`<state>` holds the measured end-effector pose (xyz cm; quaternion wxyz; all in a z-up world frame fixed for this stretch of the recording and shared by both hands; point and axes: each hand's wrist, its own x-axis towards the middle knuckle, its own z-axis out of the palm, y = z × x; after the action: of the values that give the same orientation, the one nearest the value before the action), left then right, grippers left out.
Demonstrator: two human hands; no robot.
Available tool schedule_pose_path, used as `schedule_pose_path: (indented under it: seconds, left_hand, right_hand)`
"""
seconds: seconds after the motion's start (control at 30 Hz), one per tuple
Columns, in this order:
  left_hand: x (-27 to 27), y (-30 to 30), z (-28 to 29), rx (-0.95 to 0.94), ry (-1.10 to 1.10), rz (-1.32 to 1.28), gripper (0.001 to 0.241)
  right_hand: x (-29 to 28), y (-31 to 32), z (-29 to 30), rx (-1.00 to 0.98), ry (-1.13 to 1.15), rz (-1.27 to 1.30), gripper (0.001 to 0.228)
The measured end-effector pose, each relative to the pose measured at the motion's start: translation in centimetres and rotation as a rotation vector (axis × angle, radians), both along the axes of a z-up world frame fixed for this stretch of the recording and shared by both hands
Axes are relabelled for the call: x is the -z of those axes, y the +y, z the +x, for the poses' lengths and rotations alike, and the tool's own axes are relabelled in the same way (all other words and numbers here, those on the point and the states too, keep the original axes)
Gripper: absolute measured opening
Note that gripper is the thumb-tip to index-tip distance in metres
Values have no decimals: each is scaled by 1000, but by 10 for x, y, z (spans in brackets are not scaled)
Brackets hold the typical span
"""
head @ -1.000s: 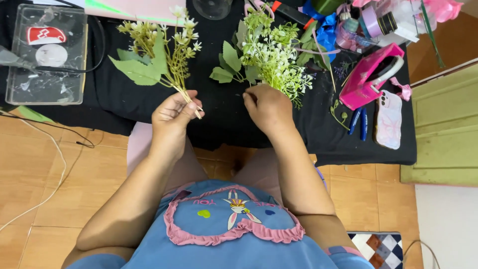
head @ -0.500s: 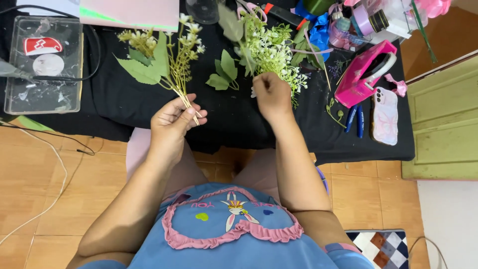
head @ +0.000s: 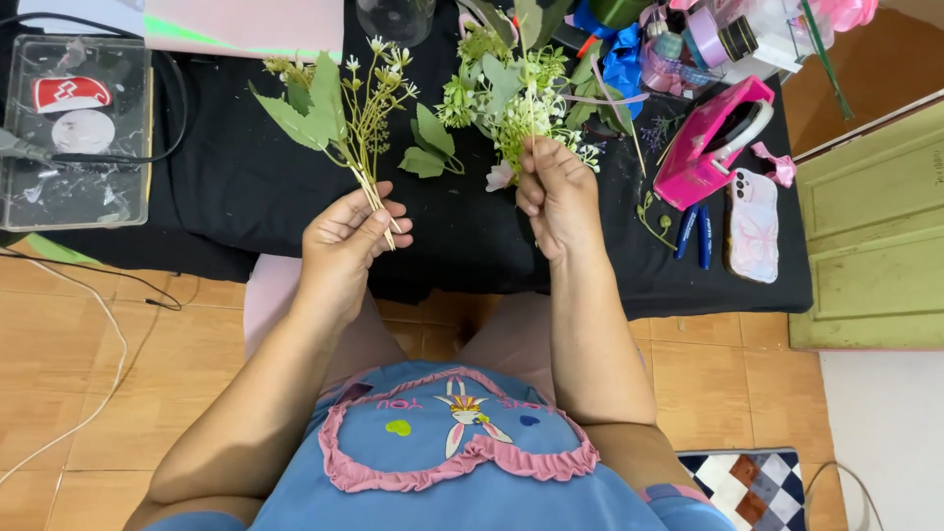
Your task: The person is preparing and arranging various greenery and flower stems, using snips to trim them.
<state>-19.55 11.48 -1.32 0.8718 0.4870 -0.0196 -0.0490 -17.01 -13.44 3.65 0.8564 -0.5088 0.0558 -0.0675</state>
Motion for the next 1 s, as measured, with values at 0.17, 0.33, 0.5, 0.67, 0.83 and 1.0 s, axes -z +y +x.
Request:
schedule_pose_path:
  seconds: [0.17, 0.33, 0.5, 0.67, 0.83, 1.0]
  left_hand:
    - [-4, -5, 1, 10, 6, -1, 36]
    - [-7, -12, 3, 37, -23, -27, 36]
    - [-13, -21, 4, 49, -40, -28, 35]
    - [-12, -30, 1, 52, -97, 27, 33]
    - [-16, -34, -2, -9, -265, 134, 30]
    - [-5, -34, -2, -70, -399, 262, 24]
  right_hand:
    - [5, -3, -1, 94, -85, -103, 13]
    - [7, 0, -5, 83, -131, -146, 14]
    - [20, 21, -16, 175, -215, -297, 14]
    - [36, 50, -34, 102, -316, -395, 13]
    - [16, 67, -45, 139, -501, -730, 6]
    - [4, 73, -46, 194, -612, -923, 6]
